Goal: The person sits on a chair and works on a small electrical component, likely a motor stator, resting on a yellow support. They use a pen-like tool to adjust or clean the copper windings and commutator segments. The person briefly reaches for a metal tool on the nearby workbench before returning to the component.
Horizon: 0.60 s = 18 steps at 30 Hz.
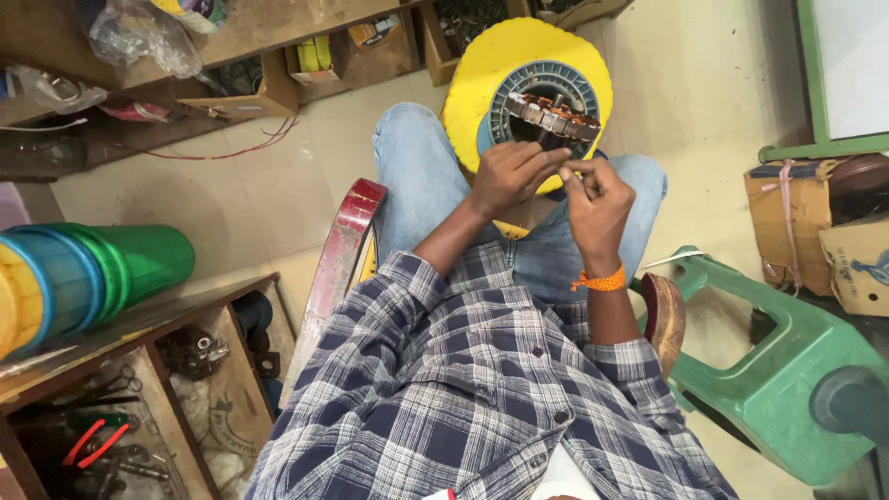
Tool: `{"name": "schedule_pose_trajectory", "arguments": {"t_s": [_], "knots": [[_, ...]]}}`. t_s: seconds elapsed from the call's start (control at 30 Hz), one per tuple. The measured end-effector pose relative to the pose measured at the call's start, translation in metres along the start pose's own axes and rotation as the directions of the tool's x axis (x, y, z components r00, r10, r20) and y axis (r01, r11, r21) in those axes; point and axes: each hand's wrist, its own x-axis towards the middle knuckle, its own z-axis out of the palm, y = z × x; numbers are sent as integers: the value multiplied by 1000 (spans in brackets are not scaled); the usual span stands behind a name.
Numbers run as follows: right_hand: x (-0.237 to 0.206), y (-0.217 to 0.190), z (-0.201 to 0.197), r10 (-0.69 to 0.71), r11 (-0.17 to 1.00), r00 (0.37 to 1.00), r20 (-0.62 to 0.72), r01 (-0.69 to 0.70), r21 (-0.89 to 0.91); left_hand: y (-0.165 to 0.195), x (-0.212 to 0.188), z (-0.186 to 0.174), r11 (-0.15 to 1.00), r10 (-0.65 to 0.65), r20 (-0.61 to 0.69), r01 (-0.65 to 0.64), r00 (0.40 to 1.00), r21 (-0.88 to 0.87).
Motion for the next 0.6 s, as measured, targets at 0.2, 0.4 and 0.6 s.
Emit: {"name": "schedule_pose_trajectory", "arguments": {"t_s": [0.2,0.4,0.6], "knots": [[15,-8,-32,-159,984,987,20,160,-83,-4,-9,16,930,-304,-121,267,945,-252],[59,-20,-33,-115,988,990,79,123,-95,1,-30,54,411,-760,71,563,646,-717],[102,-20,-4,-107,990,987,122,117,-78,-7,-33,63,263,-843,92,556,529,-788]]}}
